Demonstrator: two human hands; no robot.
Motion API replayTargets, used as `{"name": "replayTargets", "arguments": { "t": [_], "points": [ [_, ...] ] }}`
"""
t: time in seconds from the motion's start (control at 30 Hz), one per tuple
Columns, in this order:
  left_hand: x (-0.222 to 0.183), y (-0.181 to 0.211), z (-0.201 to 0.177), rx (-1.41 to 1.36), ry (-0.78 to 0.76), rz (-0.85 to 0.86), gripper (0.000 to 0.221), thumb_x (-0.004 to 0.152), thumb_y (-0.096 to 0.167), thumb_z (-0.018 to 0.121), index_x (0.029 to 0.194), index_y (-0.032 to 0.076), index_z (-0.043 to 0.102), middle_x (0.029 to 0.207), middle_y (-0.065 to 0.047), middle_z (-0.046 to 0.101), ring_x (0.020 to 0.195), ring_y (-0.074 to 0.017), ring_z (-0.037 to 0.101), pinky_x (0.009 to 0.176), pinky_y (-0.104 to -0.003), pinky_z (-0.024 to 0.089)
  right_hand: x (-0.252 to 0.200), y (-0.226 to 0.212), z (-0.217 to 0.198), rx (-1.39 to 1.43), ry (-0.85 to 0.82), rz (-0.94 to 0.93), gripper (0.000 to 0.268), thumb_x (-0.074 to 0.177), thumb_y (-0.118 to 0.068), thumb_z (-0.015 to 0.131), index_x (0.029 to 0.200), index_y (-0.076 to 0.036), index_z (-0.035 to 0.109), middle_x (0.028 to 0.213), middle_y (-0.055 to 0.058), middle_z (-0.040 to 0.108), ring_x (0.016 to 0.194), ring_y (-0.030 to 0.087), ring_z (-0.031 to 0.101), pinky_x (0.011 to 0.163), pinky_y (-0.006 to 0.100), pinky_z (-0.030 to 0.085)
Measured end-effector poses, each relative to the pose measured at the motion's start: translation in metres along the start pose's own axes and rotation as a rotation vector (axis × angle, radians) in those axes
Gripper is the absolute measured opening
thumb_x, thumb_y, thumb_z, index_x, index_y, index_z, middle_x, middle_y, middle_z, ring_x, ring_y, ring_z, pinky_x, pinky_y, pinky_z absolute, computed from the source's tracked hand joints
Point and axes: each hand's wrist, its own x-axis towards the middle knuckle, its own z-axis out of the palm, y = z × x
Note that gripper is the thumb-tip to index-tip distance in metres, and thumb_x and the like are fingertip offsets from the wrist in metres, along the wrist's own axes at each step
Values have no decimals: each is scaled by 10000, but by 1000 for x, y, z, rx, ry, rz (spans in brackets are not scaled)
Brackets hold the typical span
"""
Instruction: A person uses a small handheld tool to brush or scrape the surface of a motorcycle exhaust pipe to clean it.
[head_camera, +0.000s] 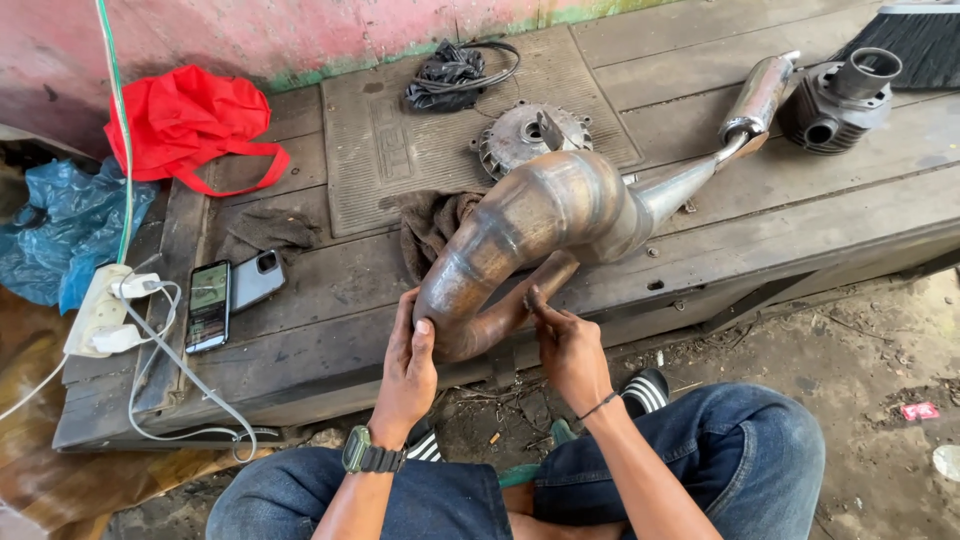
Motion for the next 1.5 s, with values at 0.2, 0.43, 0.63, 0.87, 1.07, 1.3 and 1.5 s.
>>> {"name": "replayTargets", "arguments": {
  "t": [0.2, 0.43, 0.63, 0.87, 1.07, 1.3, 1.5],
  "points": [
    [0, 1, 0, 14, -1, -33, 774, 1015, 635, 322, 1563, 89, 326, 1527, -324, 371, 1417, -604, 300, 1123, -815, 261, -18, -18, 10, 119, -146, 61, 225, 871, -90, 653, 883, -187, 855, 655, 98, 752, 584, 141, 663, 537, 329, 535],
    [2, -1, 0, 19, -2, -25, 767, 1014, 626, 315, 1559, 88, 323, 1521, -325, 371, 1414, -605, 307, 1118, -826, 269, 6, -4, 7, -82, -41, 74, 262, 938, -90, 611, 1102, -115, 813, 791, 200, 747, 680, 332, 732, 558, 402, 538],
    [1, -5, 0, 25, 6, -19, 763, 1011, 630, 315, 1547, 88, 350, 1502, -319, 401, 1404, -597, 339, 1109, -816, 288, 0, -20, 4, 86, -211, 108, 227, 923, -110, 646, 1037, -127, 842, 715, 141, 764, 656, 198, 680, 561, 345, 560],
    [3, -8, -2, 20, -1, -5, 758, 1019, 624, 309, 1549, 82, 342, 1503, -330, 388, 1406, -611, 316, 1116, -826, 269, -11, -20, 21, 123, -128, 48, 239, 903, -83, 625, 989, -120, 844, 725, 210, 747, 652, 342, 737, 557, 375, 539],
    [2, -10, -4, 24, -6, -13, 764, 1011, 640, 309, 1548, 99, 351, 1507, -311, 393, 1419, -590, 317, 1123, -817, 266, 6, -14, -8, -34, -110, 23, 248, 900, -43, 610, 1015, -53, 830, 728, 244, 740, 658, 375, 732, 544, 409, 518],
    [1, -2, 0, 14, -12, -23, 756, 1001, 648, 316, 1537, 119, 384, 1483, -288, 435, 1403, -562, 373, 1119, -790, 289, -14, -19, 11, 123, -149, 79, 191, 867, -53, 668, 945, -77, 841, 689, 178, 753, 582, 248, 666, 533, 380, 519],
    [-1, -4, -3, 20, -9, -19, 758, 1012, 636, 313, 1537, 93, 368, 1472, -312, 432, 1391, -584, 371, 1110, -802, 297, 3, 20, 14, 56, 41, 1, 205, 912, -19, 650, 1051, -24, 801, 808, 208, 768, 740, 314, 755, 592, 354, 549]
  ]
}}
